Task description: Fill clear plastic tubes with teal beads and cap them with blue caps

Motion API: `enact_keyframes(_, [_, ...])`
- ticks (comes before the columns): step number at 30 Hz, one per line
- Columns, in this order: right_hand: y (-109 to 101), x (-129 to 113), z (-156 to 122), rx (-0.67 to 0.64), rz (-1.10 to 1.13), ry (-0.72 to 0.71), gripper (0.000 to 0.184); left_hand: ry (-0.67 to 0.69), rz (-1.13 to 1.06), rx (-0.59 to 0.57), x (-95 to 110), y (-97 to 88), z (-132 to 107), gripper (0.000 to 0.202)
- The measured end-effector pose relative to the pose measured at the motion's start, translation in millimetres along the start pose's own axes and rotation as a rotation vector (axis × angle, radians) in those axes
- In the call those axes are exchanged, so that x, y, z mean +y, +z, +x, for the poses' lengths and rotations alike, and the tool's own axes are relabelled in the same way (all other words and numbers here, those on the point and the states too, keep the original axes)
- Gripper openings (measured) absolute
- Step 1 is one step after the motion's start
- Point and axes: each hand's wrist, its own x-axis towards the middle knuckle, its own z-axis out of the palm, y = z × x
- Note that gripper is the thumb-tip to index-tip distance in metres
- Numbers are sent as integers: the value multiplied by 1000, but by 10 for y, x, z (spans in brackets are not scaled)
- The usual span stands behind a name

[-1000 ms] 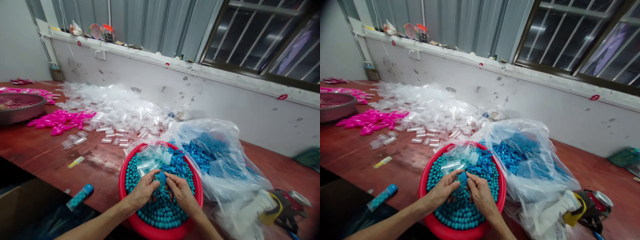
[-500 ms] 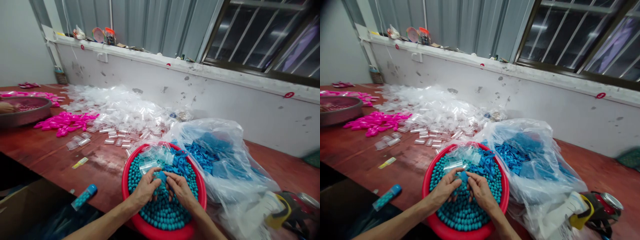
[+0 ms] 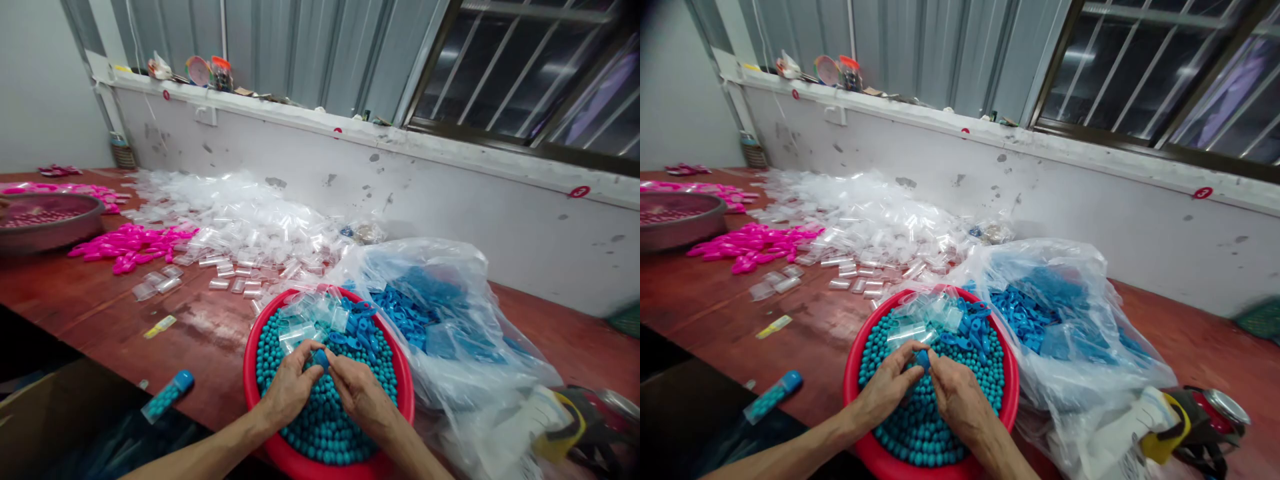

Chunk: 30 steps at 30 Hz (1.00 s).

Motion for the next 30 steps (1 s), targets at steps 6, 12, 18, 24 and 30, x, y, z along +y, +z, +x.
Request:
enact_keyframes(6, [-151,87,49,12,655,363,32,-100,-118,-146,8,-11,36,37])
enact_keyframes(12, [-30,31,-2,181,397,276,43,-23,-10,-100,15,11,-18,34])
enact_keyframes(18, [88,-115,-109,-93,-18,214,74,135,36,-53,-21,3,-12,43])
enact_keyframes(24, [322,-182,-69,44,-221,264,76,131,7,-110,-38,-5,32,35])
enact_keyframes(30, [437,-269,-51,116,-406,226,59,54,38,-89,-11,-23,29,14])
